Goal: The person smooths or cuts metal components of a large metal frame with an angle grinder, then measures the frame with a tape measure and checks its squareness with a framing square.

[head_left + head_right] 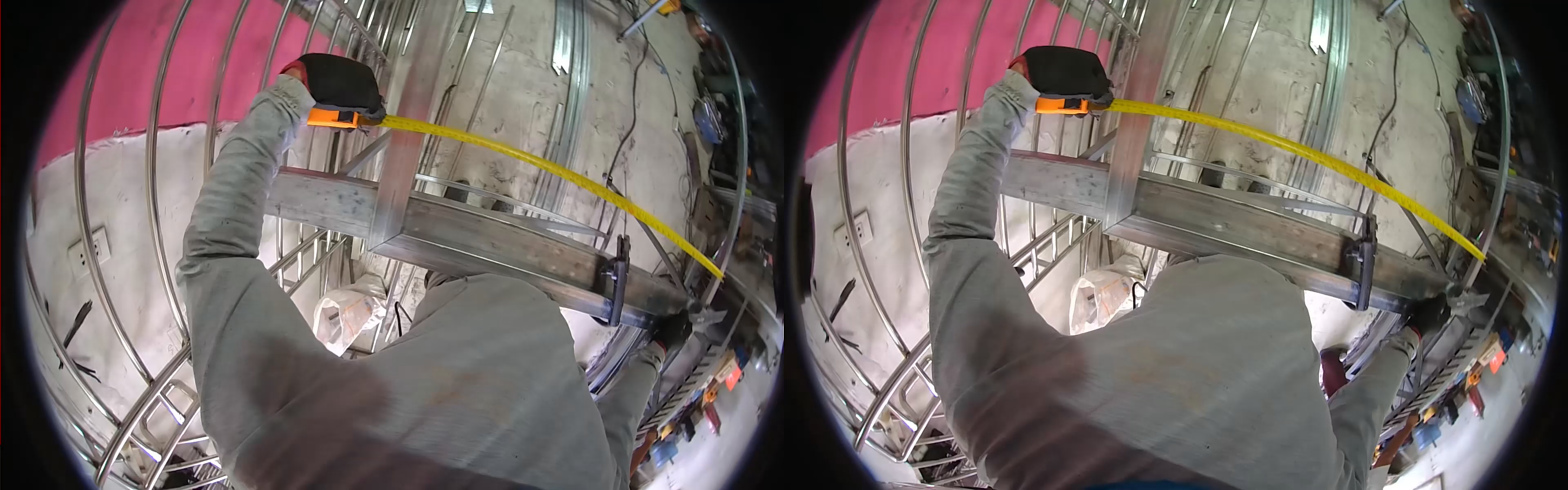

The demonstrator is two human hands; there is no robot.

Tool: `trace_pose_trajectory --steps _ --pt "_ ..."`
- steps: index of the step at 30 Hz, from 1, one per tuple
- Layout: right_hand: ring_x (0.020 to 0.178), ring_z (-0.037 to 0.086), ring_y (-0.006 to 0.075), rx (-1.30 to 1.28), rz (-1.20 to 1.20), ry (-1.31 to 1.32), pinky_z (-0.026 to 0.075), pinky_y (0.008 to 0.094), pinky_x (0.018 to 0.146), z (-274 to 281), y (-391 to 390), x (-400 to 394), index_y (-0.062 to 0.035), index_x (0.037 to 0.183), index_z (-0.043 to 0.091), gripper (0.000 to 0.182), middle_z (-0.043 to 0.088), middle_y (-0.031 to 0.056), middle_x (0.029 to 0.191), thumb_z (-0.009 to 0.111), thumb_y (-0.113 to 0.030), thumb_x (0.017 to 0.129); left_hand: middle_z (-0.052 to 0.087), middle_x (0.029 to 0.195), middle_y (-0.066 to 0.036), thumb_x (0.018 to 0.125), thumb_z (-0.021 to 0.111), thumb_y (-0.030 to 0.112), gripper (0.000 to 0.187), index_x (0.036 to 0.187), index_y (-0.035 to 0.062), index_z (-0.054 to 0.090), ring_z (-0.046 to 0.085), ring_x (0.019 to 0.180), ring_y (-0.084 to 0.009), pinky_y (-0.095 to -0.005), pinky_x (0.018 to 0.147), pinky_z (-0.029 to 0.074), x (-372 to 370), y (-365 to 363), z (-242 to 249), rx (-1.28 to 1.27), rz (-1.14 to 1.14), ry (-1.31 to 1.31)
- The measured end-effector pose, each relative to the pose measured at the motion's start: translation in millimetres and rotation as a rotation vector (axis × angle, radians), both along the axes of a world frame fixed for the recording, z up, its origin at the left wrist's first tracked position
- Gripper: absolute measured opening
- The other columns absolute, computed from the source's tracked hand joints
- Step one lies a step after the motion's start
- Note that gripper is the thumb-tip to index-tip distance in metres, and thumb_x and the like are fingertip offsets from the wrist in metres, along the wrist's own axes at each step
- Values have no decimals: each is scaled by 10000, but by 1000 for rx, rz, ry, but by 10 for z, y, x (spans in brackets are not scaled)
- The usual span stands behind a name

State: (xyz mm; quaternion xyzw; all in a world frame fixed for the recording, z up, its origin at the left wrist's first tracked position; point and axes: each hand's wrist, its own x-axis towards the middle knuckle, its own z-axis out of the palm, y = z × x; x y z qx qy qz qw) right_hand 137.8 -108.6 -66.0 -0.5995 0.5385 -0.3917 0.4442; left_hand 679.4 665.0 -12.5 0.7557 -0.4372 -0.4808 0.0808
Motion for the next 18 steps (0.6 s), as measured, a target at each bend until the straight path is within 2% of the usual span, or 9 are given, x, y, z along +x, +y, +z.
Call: trace_pose_trajectory --steps 1,2,7,8,10,12,16,18 --pt "495 545 165 -3 -46 25 423 333 428 140 229 183 -130 1048 660 192 593 30 650 803 -198 939 732 1068 -94 1006 682 136 186 1138 20 744 735 934 -175 -355 741 598 -8 18 -16 1 0 1" --pt "529 566 159 -5 -32 94 436 327 447 184 248 193 -128 987 644 179 608 28 674 796 -212 946 732 1068 -94 1007 681 138 187 1138 21 744 735 933 -175 -355 741 598 -15 33 -37 2 -1 4" --pt "545 560 183 -68 -16 279 444 334 474 131 -1 44 -112 961 652 211 622 49 698 802 -259 949 734 1070 -96 1009 679 145 192 1143 25 744 736 932 -177 -354 741 597 -47 124 -133 -16 3 17" --pt "557 562 193 -397 110 584 449 344 485 -4 -295 -154 -97 950 652 236 628 59 715 796 -284 956 734 1070 -96 1009 678 146 192 1144 25 744 736 931 -178 -354 741 597 -52 126 -162 -22 2 22" --pt "570 563 202 -732 244 885 455 353 496 7 -342 -159 -83 939 652 266 634 68 732 789 -309 963 735 1070 -97 1010 677 149 194 1146 27 744 736 931 -179 -354 741 596 -50 150 -202 -32 1 22" --pt "587 565 217 -229 43 577 469 374 513 193 8 77 -68 927 656 304 644 87 756 769 -347 971 736 1071 -97 1011 676 152 196 1147 28 743 736 930 -180 -354 741 596 -46 168 -235 -42 -6 21" --pt "588 579 225 -374 111 653 483 390 521 76 -90 -20 -70 896 645 312 647 90 748 756 -352 973 737 1072 -98 1012 674 157 200 1151 31 743 736 929 -181 -354 742 595 -23 156 -286 -61 -19 13" --pt "594 597 235 -245 77 508 492 399 522 129 -33 30 -67 886 627 317 653 98 745 741 -348 977 738 1072 -99 1013 672 160 202 1153 33 743 736 928 -182 -354 742 595 -12 140 -300 -67 -25 7"
